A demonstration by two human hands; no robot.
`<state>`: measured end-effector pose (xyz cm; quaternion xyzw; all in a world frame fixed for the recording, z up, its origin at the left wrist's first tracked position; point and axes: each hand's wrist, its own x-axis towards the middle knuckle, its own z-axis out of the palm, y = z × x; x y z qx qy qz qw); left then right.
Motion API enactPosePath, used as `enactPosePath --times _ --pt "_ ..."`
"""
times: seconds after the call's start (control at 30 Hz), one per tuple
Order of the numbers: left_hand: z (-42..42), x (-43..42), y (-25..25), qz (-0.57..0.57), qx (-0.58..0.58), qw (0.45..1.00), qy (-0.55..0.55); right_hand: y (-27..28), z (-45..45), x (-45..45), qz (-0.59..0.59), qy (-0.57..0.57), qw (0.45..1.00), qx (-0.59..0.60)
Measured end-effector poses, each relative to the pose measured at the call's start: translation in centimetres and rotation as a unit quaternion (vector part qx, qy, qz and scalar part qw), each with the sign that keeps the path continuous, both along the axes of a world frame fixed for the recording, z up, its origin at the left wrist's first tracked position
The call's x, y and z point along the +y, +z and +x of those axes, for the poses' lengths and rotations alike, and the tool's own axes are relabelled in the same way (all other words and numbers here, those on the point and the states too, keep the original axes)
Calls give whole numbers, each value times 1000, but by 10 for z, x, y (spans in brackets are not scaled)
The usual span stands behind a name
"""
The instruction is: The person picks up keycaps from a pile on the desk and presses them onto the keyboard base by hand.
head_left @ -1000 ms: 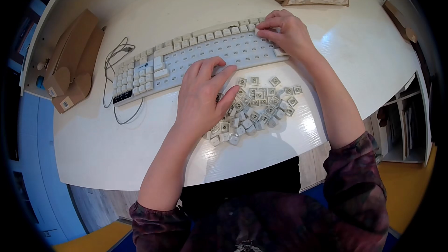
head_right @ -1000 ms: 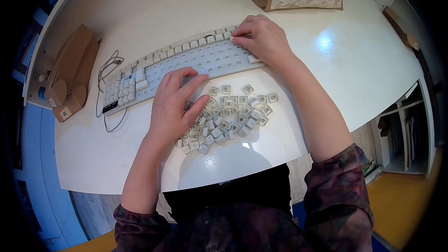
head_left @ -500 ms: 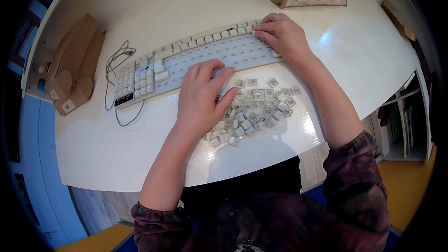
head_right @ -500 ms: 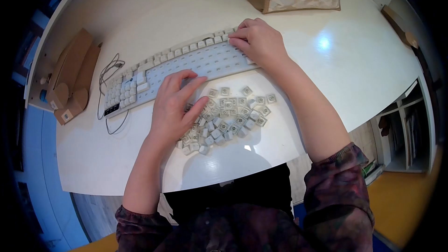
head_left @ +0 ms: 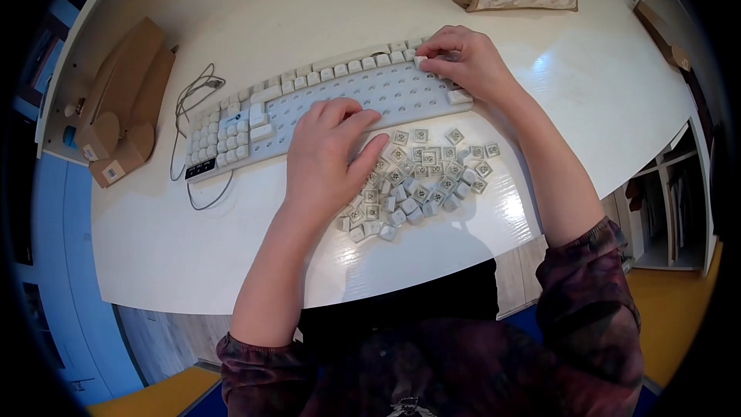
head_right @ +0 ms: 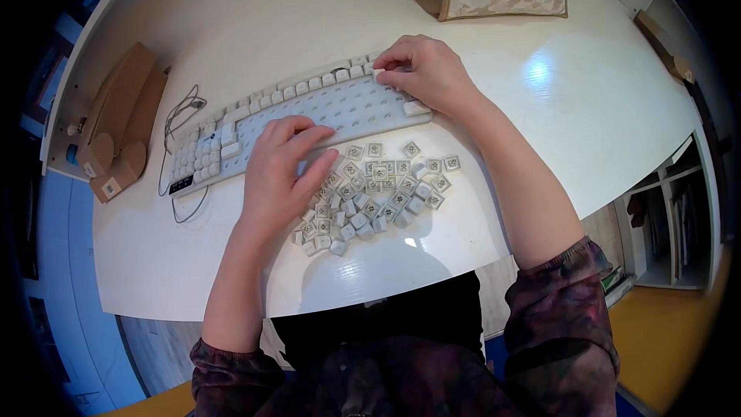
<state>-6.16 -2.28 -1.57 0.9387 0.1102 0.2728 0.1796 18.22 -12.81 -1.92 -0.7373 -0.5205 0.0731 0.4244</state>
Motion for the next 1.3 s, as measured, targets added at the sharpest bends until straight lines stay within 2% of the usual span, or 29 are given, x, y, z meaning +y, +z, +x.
enactPosePath --times 0.17,0.27,0.47,0.63,0.73,0.93,1.07,1.3 --pt "3 -1 0 -20 -13 1000 17 0 2 0 9 6 999 49" --pt "5 -1 -1 -52 -24 998 22 15 -3 -4 -51 -3 986 160" --pt "11 5 -6 -103 -28 994 27 1 3 3 50 21 966 254" --pt "19 7 17 -82 92 992 31 -5 11 8 28 19 987 154" --pt "33 6 29 -165 94 980 57 -2 7 7 10 0 991 133" --pt "84 -4 20 -101 44 987 119 -6 4 9 53 11 979 196" --pt "100 -2 4 -129 -15 983 127 -11 9 11 64 27 969 238" --pt "102 0 -3 -115 -36 987 111 -4 3 9 43 1 977 209"
